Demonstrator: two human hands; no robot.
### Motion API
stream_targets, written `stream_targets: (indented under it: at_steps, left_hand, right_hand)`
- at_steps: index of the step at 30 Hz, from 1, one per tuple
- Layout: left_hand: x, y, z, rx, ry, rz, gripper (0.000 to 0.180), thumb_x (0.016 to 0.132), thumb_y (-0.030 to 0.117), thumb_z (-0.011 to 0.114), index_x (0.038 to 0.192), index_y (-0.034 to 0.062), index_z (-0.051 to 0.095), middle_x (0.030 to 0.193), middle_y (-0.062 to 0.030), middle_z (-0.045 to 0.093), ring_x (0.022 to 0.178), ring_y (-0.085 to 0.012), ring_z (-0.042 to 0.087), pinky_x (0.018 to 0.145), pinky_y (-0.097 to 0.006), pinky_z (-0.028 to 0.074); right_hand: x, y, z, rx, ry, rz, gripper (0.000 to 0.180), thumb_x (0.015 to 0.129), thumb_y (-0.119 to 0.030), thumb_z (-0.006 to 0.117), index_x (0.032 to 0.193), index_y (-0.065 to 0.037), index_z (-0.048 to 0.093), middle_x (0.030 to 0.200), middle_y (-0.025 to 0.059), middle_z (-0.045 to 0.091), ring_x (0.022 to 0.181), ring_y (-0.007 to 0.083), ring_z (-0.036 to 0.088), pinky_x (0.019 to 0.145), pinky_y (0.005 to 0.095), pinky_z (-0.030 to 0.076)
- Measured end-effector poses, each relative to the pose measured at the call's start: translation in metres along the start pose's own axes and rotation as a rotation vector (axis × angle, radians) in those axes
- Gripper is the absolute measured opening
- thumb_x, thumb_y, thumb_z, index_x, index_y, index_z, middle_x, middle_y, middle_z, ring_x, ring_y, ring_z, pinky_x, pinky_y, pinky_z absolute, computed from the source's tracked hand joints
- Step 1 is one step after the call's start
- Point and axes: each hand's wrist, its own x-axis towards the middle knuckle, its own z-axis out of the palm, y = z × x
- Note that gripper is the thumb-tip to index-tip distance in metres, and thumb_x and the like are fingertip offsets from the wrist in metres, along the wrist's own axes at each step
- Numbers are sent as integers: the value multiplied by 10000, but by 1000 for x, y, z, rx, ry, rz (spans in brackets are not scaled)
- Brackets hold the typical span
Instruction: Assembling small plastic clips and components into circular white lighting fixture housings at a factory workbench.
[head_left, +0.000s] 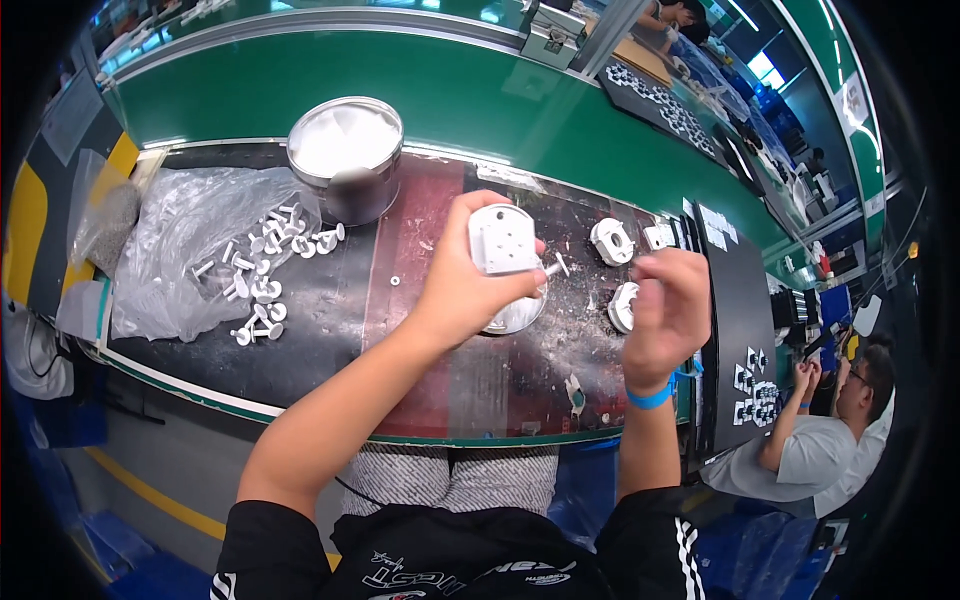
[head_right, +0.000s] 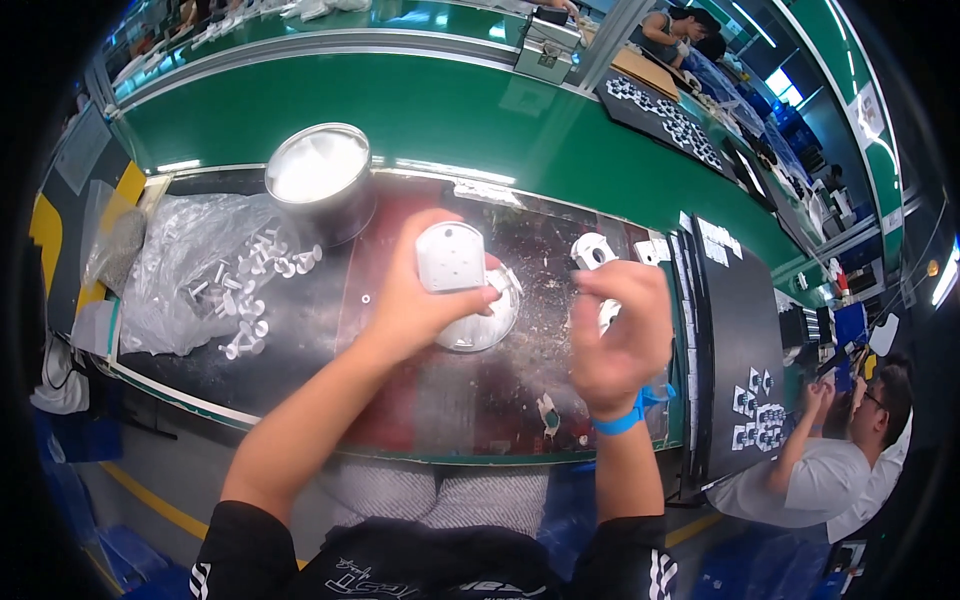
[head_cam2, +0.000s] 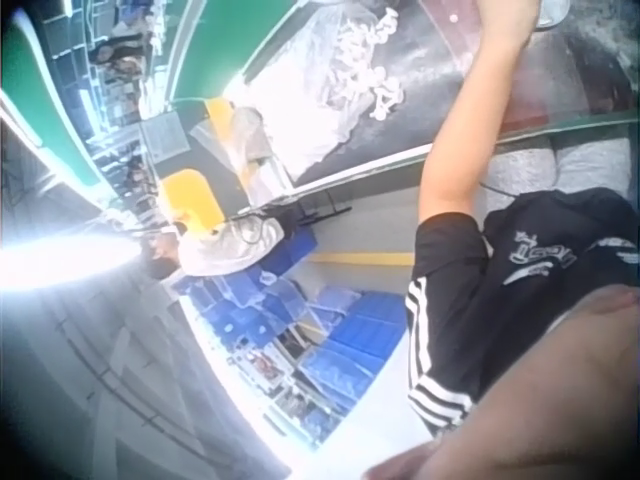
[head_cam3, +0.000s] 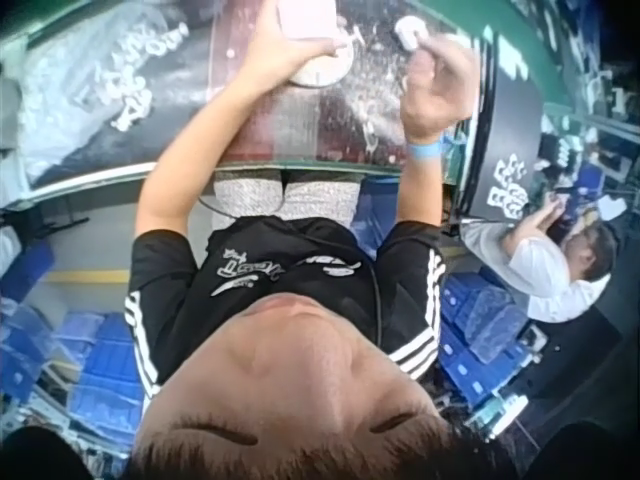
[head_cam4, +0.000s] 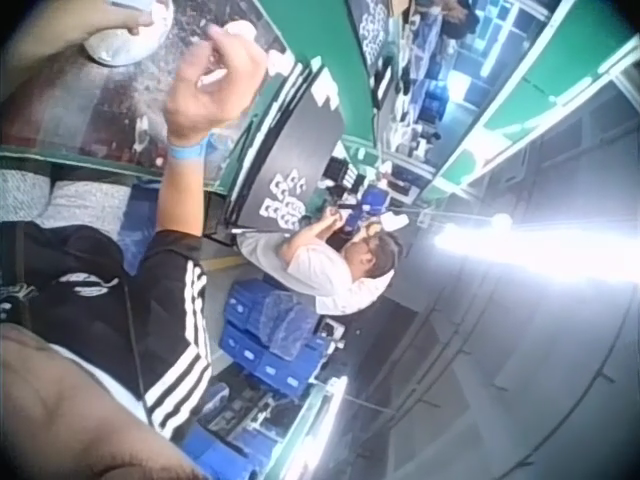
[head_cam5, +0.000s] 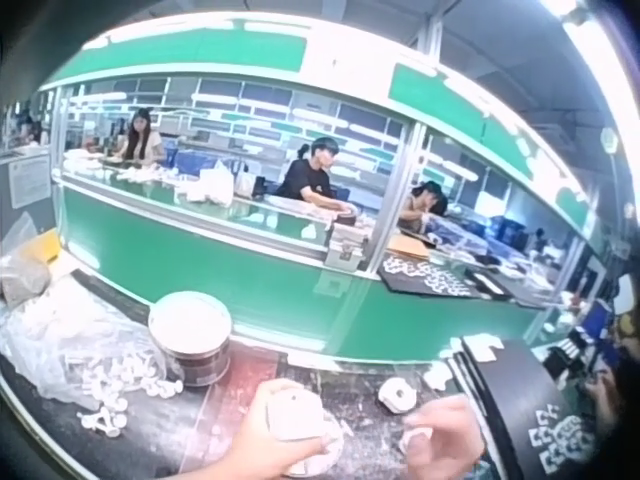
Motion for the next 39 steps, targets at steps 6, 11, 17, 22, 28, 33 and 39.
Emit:
stream_targets:
  at_steps: [6, 11, 17, 22, 28, 33, 39]
  left_hand:
    - [1, -1, -6, -225, 102, -82, 720, 751, -86, 750, 1295, 140, 337, 1113, -173, 624, 919, -259, 678, 708, -344, 586]
    - [-1, -3, -1, -257, 89, -125, 697, 778, -91, 721, 1314, 149, 345, 1129, -154, 623, 907, -245, 683, 658, -295, 564]
    - [-3, -4, -5, -427, -67, -243, 721, 769, -105, 711, 1330, 157, 340, 1091, -148, 624, 907, -244, 677, 596, -249, 532]
    - [-2, -4, -3, -299, -147, -220, 751, 743, -92, 737, 1327, 160, 337, 1077, -150, 629, 873, -227, 669, 572, -254, 523]
    - [-1, 1, 1, -122, -185, -183, 763, 715, -73, 773, 1298, 156, 338, 1058, -153, 642, 847, -205, 663, 567, -257, 526]
    - [1, 2, -4, -56, -263, -180, 756, 712, -68, 779, 1290, 135, 336, 1043, -153, 654, 847, -203, 664, 561, -261, 531]
    - [1, 0, -5, -2, -249, -159, 764, 711, -31, 799, 1306, 105, 339, 1049, -145, 661, 909, -192, 659, 735, -309, 559]
  right_hand:
    - [-45, 40, 26, 474, 147, 509, 114, 923, -5, 570, 1011, -36, 505, 975, 91, 591, 832, 122, 538, 759, 255, 452]
    - [-52, 34, 36, 712, 21, 642, 258, 869, 40, 648, 1061, -45, 498, 1078, 105, 614, 965, 140, 587, 856, 279, 467]
    - [-49, 27, 37, 772, 16, 636, 247, 887, -1, 647, 1094, -38, 519, 1072, 103, 621, 954, 136, 600, 825, 275, 485]
    - [-44, 35, 16, 1094, -123, 908, 192, 922, -124, 649, 1053, -59, 525, 935, 41, 633, 802, 102, 573, 702, 244, 456]
    - [-41, 34, 11, 1311, -215, 1035, 190, 892, -74, 674, 1005, -84, 522, 908, 13, 622, 762, 61, 534, 643, 217, 405]
    - [-40, 34, 6, 1325, -298, 1133, 223, 869, -24, 681, 1001, -93, 516, 907, 12, 629, 773, 46, 529, 643, 200, 394]
    - [-36, 32, 3, 1295, -285, 1089, 277, 835, -26, 698, 986, -93, 475, 858, 33, 591, 773, 86, 568, 632, 203, 411]
